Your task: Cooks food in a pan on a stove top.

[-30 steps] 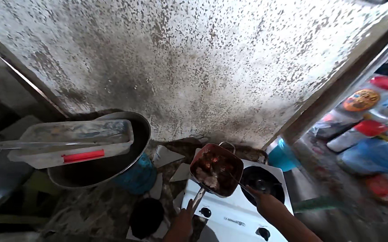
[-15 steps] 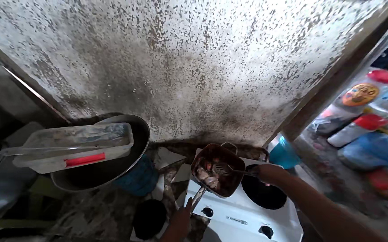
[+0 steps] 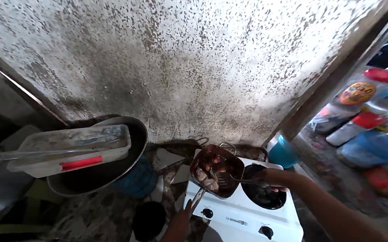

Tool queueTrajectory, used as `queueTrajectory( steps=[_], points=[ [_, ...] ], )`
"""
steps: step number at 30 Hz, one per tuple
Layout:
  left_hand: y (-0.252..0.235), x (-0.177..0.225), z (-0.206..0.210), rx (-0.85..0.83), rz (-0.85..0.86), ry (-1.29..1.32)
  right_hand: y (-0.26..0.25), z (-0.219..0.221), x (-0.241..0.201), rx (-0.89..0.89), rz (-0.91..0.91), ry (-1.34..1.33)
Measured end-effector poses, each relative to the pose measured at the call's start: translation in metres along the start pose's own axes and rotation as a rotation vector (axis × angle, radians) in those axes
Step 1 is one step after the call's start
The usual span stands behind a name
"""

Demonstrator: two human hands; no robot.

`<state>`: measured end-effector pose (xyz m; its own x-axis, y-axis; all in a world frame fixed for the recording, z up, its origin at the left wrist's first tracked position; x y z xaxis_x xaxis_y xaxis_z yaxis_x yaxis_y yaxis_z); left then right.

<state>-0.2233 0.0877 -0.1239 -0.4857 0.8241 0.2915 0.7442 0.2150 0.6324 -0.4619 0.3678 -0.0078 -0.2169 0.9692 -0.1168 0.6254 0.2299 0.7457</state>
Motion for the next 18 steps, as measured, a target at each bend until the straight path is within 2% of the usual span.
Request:
queueTrajectory(
  steps=[4,10,14,18],
  points=[
    [0.001,0.003,-0.002,-0.008,-0.021,0.01,-0.019,0.024,0.022,-0.028,0.003,-0.119],
    [-0.003,-0.002,0.002,-0.01,-0.005,0.017,-0.029,0.043,0.026,-0.141,-0.013,-0.273],
    [-0.002,0.001,0.0,-0.01,0.001,0.025,-0.031,0.06,0.022,-0.118,-0.064,-0.389],
    [-0.001,-0.001,0.003,0.013,0.007,0.022,-0.032,0.073,0.048,-0.111,-0.055,-0.482]
  ],
)
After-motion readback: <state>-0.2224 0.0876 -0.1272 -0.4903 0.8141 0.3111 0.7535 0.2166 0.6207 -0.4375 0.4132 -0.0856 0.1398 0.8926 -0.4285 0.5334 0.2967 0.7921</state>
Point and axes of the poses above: each hand's wrist, its own y-axis away from the middle knuckle, its own z-axis out of the palm, x = y × z, the point moved 2 cm from there along -y, towards the middle knuckle, and after that the axes turned 8 degrees about x, right-handed, at the moved point
